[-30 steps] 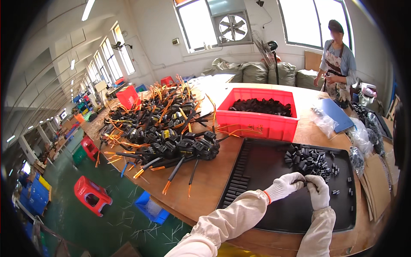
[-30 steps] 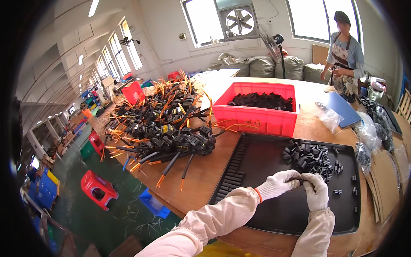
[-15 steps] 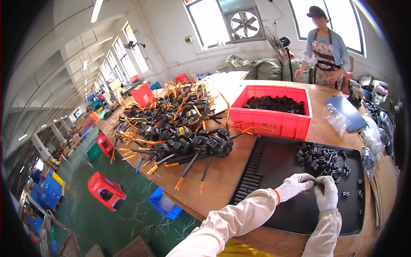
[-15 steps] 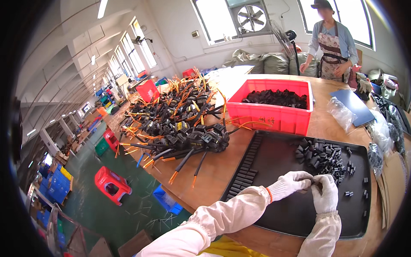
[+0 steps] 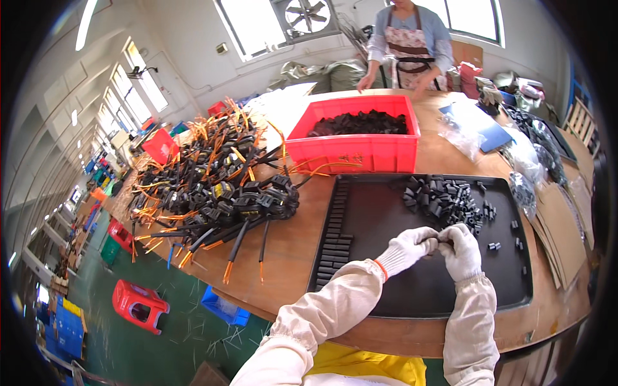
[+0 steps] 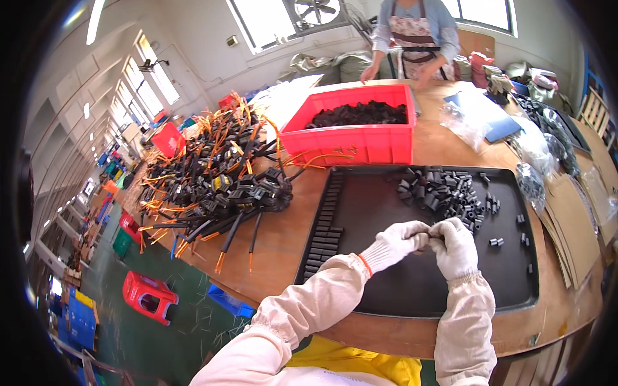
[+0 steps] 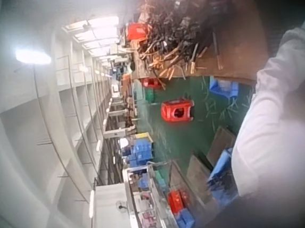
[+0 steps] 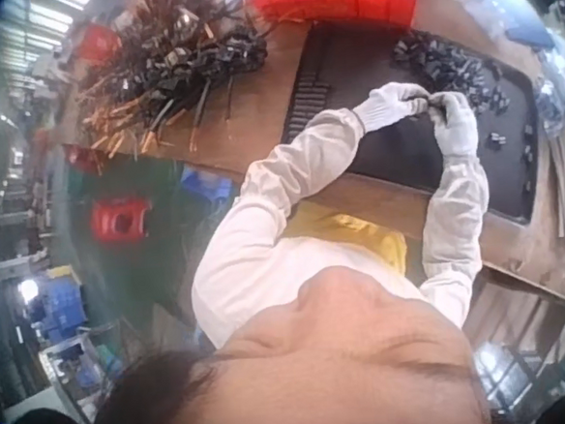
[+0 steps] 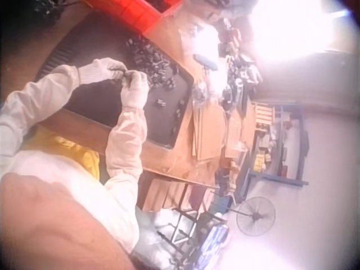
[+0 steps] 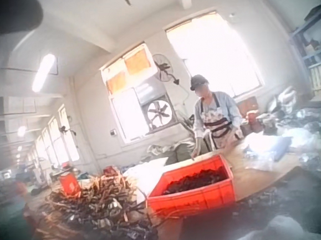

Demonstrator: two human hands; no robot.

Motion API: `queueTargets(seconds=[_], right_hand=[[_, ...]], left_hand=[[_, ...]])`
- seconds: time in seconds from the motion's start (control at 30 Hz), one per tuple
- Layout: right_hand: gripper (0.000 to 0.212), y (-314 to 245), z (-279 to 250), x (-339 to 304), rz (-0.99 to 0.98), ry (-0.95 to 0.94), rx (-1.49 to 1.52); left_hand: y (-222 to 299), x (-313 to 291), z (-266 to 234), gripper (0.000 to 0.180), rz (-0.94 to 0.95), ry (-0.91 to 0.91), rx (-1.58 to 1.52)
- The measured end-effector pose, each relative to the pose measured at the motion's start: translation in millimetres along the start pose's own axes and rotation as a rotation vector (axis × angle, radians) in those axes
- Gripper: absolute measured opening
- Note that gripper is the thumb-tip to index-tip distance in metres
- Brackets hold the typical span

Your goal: The person joins small black cylindrical pieces together by hand and lines them up in slots along the edge of a tray.

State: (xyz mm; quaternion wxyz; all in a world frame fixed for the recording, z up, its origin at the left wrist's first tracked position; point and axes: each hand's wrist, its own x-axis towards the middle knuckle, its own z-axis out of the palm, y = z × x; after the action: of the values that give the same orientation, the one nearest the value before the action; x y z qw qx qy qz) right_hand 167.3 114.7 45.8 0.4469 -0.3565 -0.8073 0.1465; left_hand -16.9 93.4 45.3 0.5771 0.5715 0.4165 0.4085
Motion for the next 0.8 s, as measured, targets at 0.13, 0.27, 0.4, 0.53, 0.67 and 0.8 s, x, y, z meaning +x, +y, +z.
queueTargets(seconds=[0.13, 0.27, 0.4, 0.53, 0.67, 0.8], right_hand=[[0.027, -6, 11, 3, -0.104, 0.064, 0.072], [0.040, 3, 8, -7, 0.013, 0.068, 0.061], [0.040, -2, 7, -7, 0.060, 0.031, 0.057], [0.040, -6, 6, -4, 0.012, -0.004, 0.070], [0.042, -2, 7, -5, 0.060, 0.011, 0.077], [0.042, 0, 7, -6, 0.042, 0.025, 0.065]], left_hand=[[-9, -2, -16, 0.020, 0.188, 0.143, 0.238], [20, -24, -51, 0.017, 0.399, 0.399, 0.665], [11, -57, -126, 0.022, 0.214, 0.473, 1.296], [3, -82, -150, 0.016, 0.010, 0.427, 1.534], [-8, -90, -163, 0.021, 0.137, 0.368, 1.624], [-4, -85, -166, 0.032, 0.182, 0.155, 1.586]])
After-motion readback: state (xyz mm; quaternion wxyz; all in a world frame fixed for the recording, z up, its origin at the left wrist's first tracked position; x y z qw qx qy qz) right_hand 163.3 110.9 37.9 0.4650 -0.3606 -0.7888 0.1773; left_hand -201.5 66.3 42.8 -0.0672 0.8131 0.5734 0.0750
